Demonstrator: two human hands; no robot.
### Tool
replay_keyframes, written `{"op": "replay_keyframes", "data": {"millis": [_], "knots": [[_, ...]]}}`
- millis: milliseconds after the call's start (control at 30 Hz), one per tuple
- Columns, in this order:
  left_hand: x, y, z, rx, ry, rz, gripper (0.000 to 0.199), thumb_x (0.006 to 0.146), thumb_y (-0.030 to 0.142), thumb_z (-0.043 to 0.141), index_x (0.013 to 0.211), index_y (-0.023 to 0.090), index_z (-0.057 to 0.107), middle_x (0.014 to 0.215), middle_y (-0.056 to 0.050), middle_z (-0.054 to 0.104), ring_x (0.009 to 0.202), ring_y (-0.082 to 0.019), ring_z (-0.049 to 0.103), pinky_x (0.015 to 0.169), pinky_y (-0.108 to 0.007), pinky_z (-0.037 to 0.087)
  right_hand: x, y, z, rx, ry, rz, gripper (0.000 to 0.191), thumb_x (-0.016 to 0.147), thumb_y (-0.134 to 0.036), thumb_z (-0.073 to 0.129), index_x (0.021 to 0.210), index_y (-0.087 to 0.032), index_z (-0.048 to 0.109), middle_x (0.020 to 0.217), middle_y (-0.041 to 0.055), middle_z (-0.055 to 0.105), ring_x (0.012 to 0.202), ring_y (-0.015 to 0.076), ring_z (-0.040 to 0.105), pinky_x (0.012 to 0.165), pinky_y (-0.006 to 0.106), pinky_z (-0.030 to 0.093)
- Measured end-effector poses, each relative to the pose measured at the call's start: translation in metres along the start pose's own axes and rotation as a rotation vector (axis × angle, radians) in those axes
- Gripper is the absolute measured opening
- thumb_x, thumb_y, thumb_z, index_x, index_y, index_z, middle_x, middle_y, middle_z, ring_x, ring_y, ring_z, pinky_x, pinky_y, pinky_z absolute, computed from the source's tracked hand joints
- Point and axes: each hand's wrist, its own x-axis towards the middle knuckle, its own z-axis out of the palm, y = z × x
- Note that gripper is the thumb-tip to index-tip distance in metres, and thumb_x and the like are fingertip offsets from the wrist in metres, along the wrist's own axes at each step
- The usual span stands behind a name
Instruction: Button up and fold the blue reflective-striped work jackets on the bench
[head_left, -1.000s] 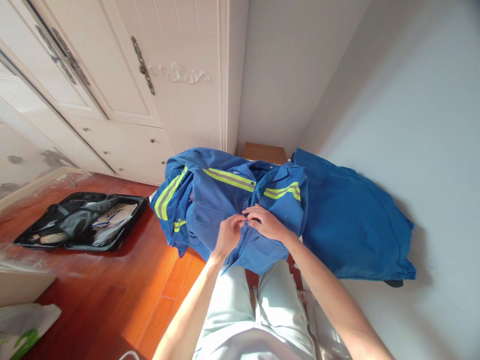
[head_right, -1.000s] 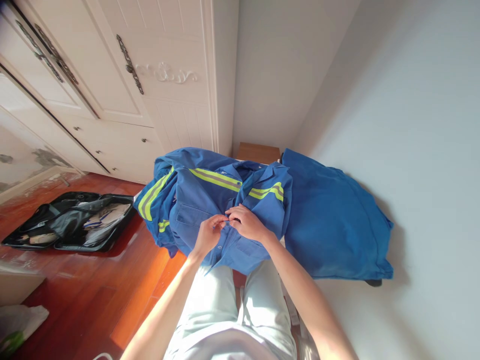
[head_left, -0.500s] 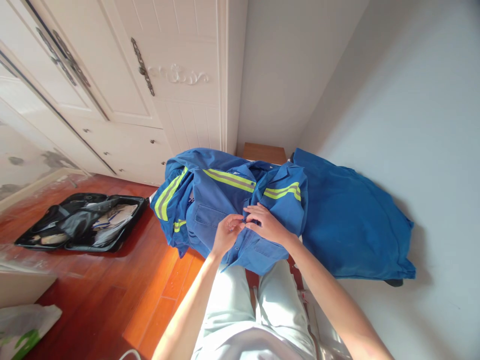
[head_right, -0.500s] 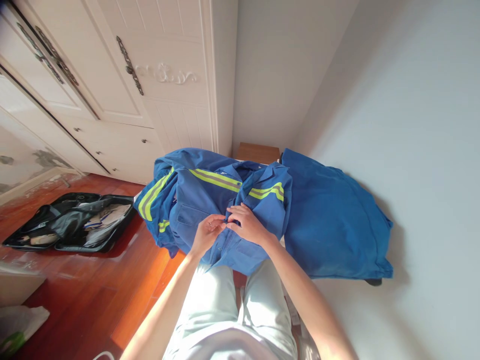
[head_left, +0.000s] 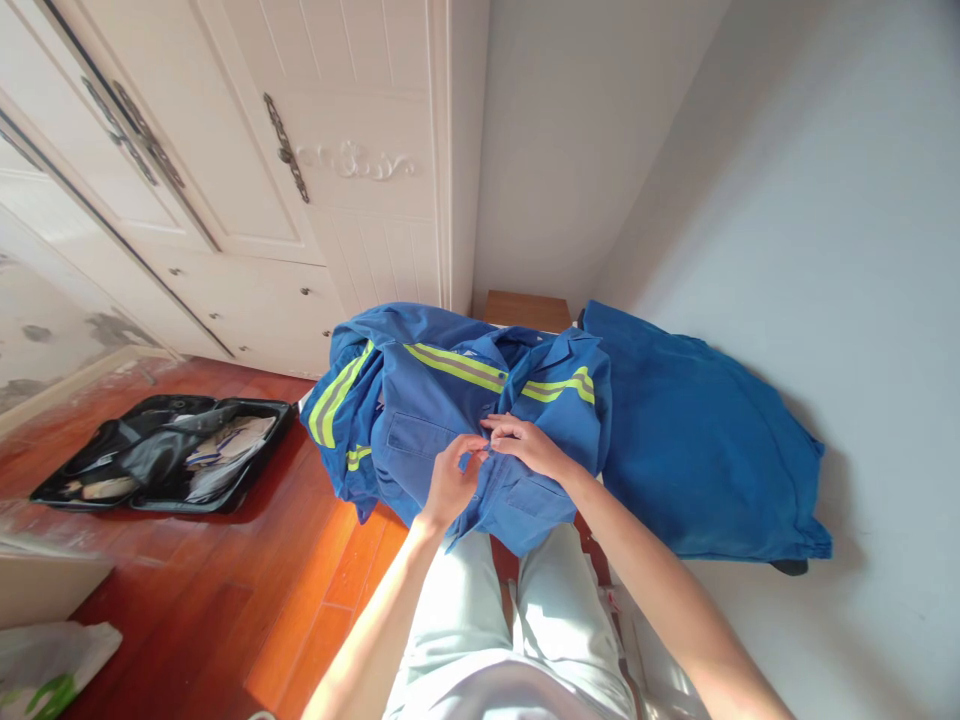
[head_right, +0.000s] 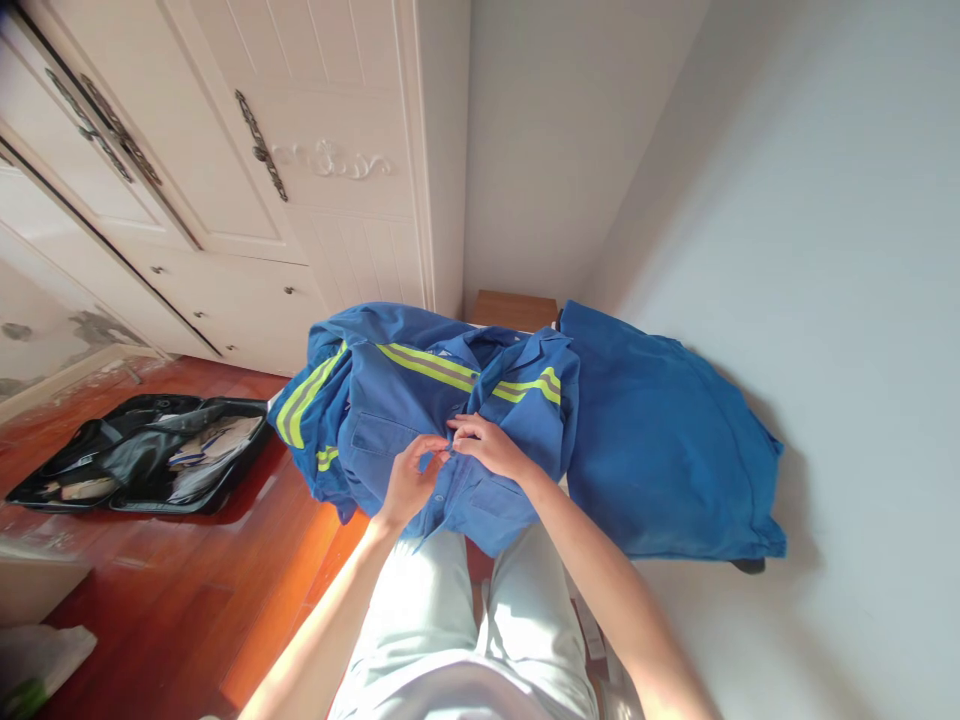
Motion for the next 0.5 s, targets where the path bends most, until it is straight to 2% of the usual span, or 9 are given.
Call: {"op": "replay_keyframes", "data": {"millis": [67, 167, 267, 367, 433, 500], "knots": [[-0.001, 0.002, 0.0, -0.029, 0.029, -0.012, 0.016, 0.087, 0.023, 0.058, 0.101, 0.019, 0.065, 0.093, -0.006, 0.071, 0.09, -0.017, 0.068, 0.083, -0.03, 0.055, 0.0, 0.003, -0.006, 0.035, -0.062, -0.079, 0.015, 0.091, -0.028, 0.059, 0.079, -0.021, 0.066, 0.135, 0.0076, 0.061, 0.138, 0.0243, 0.043, 0.117, 0.047, 0.027], [-0.002, 0.001, 0.001, -0.09, 0.024, -0.037, 0.02, 0.086, 0.025, 0.061, 0.105, 0.018, 0.064, 0.093, -0.006, 0.071, 0.089, -0.017, 0.067, 0.082, -0.03, 0.055, 0.0, 0.008, -0.01, -0.036, -0.058, -0.177, 0.014, 0.092, -0.028, 0.06, 0.082, -0.02, 0.066, 0.13, 0.0083, 0.065, 0.132, 0.0227, 0.049, 0.115, 0.044, 0.031], [-0.002, -0.002, -0.002, -0.079, -0.046, -0.037, 0.022, 0.088, 0.026, 0.059, 0.107, 0.018, 0.066, 0.093, -0.005, 0.071, 0.087, -0.017, 0.067, 0.082, -0.029, 0.054, -0.001, 0.011, -0.007, -0.221, -0.033, -0.258, 0.013, 0.094, -0.02, 0.056, 0.086, -0.02, 0.067, 0.116, 0.0071, 0.07, 0.122, 0.0199, 0.057, 0.112, 0.041, 0.034], [-0.002, -0.003, -0.01, -0.005, -0.123, -0.051, 0.024, 0.09, 0.029, 0.057, 0.109, 0.019, 0.067, 0.091, -0.005, 0.072, 0.083, -0.016, 0.067, 0.079, -0.03, 0.054, -0.002, 0.008, -0.005, -0.454, -0.004, -0.274, 0.019, 0.095, -0.013, 0.05, 0.097, -0.019, 0.067, 0.103, 0.006, 0.072, 0.106, 0.0188, 0.062, 0.1, 0.037, 0.043], [-0.002, -0.001, -0.016, 0.086, -0.096, -0.036, 0.023, 0.091, 0.028, 0.055, 0.108, 0.02, 0.068, 0.088, -0.005, 0.072, 0.081, -0.017, 0.067, 0.078, -0.031, 0.054, 0.0, 0.004, -0.007, -0.587, 0.031, -0.257, 0.026, 0.095, -0.009, 0.047, 0.111, -0.017, 0.065, 0.102, 0.0071, 0.071, 0.098, 0.019, 0.062, 0.093, 0.034, 0.045], [0.0, 0.003, -0.02, 0.179, -0.006, 0.019, 0.022, 0.092, 0.027, 0.053, 0.105, 0.02, 0.069, 0.089, -0.005, 0.071, 0.084, -0.018, 0.066, 0.079, -0.032, 0.053, 0.003, -0.001, -0.012, -0.707, 0.037, -0.252, 0.037, 0.092, -0.005, 0.044, 0.124, -0.016, 0.061, 0.105, 0.0087, 0.07, 0.098, 0.0198, 0.061, 0.092, 0.034, 0.043]]}}
